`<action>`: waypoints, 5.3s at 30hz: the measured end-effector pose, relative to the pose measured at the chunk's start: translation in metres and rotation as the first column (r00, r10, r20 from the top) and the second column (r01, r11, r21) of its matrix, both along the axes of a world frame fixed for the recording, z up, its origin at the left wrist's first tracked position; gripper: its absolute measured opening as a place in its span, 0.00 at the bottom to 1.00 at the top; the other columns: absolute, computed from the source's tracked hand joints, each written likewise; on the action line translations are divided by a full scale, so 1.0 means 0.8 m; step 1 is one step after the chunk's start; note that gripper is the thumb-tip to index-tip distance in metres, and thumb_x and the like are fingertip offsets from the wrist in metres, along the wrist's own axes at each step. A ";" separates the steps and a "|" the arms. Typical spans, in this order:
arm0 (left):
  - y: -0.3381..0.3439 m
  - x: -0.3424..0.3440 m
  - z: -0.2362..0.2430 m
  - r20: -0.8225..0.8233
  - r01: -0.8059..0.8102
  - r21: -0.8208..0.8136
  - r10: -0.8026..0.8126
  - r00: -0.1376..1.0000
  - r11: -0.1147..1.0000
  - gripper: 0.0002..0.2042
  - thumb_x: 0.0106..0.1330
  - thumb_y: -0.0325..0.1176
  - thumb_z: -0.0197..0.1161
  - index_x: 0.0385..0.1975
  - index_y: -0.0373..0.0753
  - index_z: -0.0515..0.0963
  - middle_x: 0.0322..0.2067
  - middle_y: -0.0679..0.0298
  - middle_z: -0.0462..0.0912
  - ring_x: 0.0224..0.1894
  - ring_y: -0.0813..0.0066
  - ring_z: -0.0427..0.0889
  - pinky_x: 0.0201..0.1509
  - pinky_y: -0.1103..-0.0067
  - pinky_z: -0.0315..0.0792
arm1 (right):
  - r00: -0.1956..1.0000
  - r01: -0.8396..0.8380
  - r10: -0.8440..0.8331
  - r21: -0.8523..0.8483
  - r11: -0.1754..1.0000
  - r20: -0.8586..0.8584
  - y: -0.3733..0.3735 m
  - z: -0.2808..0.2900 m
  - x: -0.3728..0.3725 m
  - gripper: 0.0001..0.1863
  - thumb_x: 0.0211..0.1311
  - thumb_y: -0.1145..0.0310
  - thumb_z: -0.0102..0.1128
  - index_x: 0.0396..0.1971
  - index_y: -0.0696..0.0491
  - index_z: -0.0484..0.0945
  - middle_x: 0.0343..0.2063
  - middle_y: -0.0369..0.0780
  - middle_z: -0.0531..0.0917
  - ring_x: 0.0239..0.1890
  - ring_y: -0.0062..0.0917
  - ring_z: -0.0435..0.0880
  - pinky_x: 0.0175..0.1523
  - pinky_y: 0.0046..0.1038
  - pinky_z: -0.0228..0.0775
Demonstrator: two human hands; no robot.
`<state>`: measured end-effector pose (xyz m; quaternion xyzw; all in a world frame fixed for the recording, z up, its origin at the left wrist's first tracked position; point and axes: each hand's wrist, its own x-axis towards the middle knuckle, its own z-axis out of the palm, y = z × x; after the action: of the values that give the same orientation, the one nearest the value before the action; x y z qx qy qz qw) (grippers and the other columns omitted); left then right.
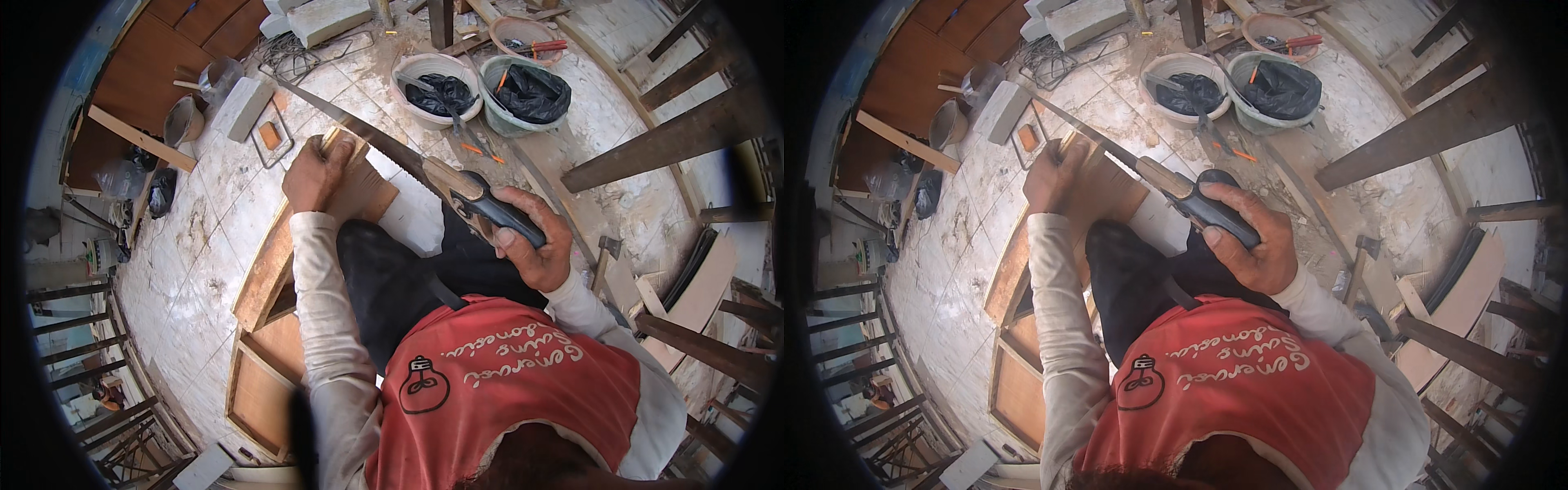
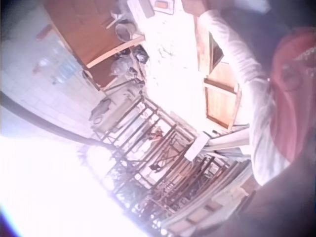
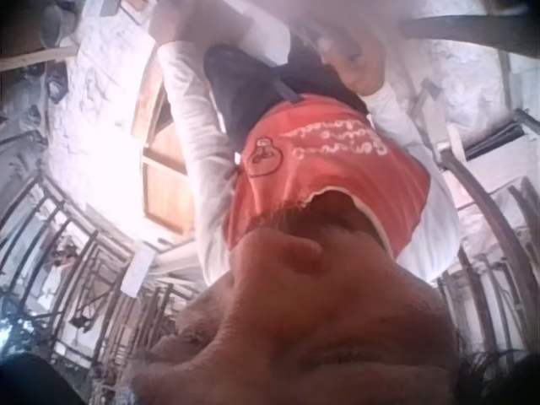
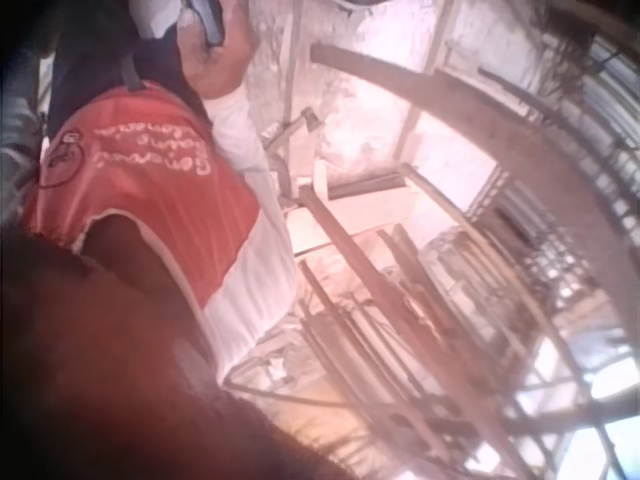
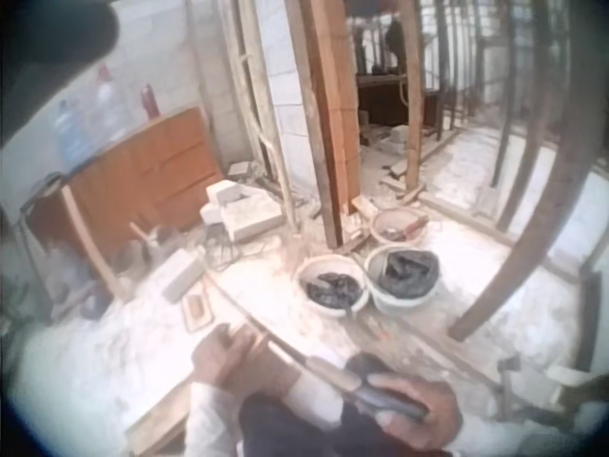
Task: The person builds a wooden frame by aligning wood pieces, hammering nails to join the segments, measuring and marking a section with a ruler and pencil, and cutting wood with a saw.
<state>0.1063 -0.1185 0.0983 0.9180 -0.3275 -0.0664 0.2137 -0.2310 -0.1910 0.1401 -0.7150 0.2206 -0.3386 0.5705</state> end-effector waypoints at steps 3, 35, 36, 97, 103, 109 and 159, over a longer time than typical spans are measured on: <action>0.001 0.003 0.002 -0.009 0.003 0.019 -0.003 1.000 1.000 0.40 0.57 0.68 0.61 0.58 0.37 0.79 0.49 0.46 0.86 0.54 0.50 0.84 0.59 0.63 0.73 | 1.000 -0.004 0.004 0.074 0.997 -0.001 0.001 -0.016 -0.002 0.22 0.66 0.70 0.62 0.59 0.61 0.75 0.39 0.45 0.88 0.35 0.22 0.87 0.42 0.25 0.78; -0.005 0.009 0.000 -0.034 0.030 0.086 -0.027 0.999 0.996 0.41 0.64 0.66 0.56 0.64 0.33 0.73 0.59 0.45 0.78 0.64 0.50 0.76 0.67 0.66 0.67 | 0.999 0.010 -0.015 0.102 0.995 0.050 0.013 -0.069 -0.051 0.25 0.67 0.67 0.63 0.58 0.67 0.73 0.47 0.51 0.85 0.44 0.29 0.88 0.50 0.28 0.79; -0.006 0.009 0.001 -0.073 0.012 0.088 -0.006 0.997 0.996 0.43 0.64 0.67 0.55 0.65 0.32 0.71 0.62 0.44 0.76 0.67 0.50 0.73 0.70 0.68 0.64 | 0.998 0.009 -0.016 0.104 0.994 0.065 0.010 -0.062 -0.048 0.25 0.67 0.67 0.63 0.58 0.67 0.73 0.47 0.50 0.85 0.44 0.29 0.88 0.51 0.28 0.79; -0.009 0.010 0.013 -0.041 0.055 0.134 -0.050 0.998 0.989 0.45 0.57 0.65 0.65 0.65 0.32 0.71 0.58 0.43 0.79 0.63 0.50 0.78 0.67 0.66 0.68 | 0.996 0.030 -0.045 -0.182 0.983 -0.082 0.021 -0.046 -0.078 0.22 0.62 0.68 0.63 0.54 0.63 0.77 0.38 0.45 0.88 0.28 0.28 0.88 0.33 0.26 0.78; -0.007 0.015 0.001 0.025 0.062 0.118 -0.065 0.998 0.991 0.43 0.54 0.68 0.65 0.57 0.33 0.76 0.51 0.45 0.84 0.57 0.50 0.82 0.61 0.63 0.73 | 0.995 0.002 -0.032 -0.283 0.959 -0.100 0.023 -0.041 -0.068 0.22 0.63 0.69 0.62 0.56 0.61 0.75 0.37 0.46 0.88 0.28 0.29 0.88 0.32 0.27 0.78; -0.013 0.006 0.012 0.130 0.115 0.262 -0.153 0.980 0.958 0.46 0.46 0.69 0.71 0.53 0.31 0.76 0.54 0.44 0.80 0.57 0.49 0.81 0.60 0.63 0.73 | 0.998 0.048 -0.036 -0.318 0.947 0.045 0.015 -0.066 -0.006 0.21 0.65 0.72 0.61 0.57 0.58 0.75 0.37 0.46 0.87 0.26 0.29 0.87 0.32 0.28 0.78; -0.024 0.081 0.015 0.016 0.121 0.181 -0.126 0.992 0.976 0.43 0.38 0.51 0.81 0.54 0.30 0.77 0.45 0.44 0.86 0.50 0.48 0.85 0.55 0.66 0.77 | 0.995 -0.088 0.100 -0.416 0.905 0.007 -0.001 -0.042 -0.024 0.24 0.58 0.75 0.63 0.56 0.62 0.73 0.33 0.50 0.86 0.29 0.37 0.89 0.33 0.34 0.83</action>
<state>0.1708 -0.1380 0.1102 0.9121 -0.3796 -0.0965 0.1209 -0.2506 -0.1916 0.1068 -0.8248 0.1008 -0.3597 0.4244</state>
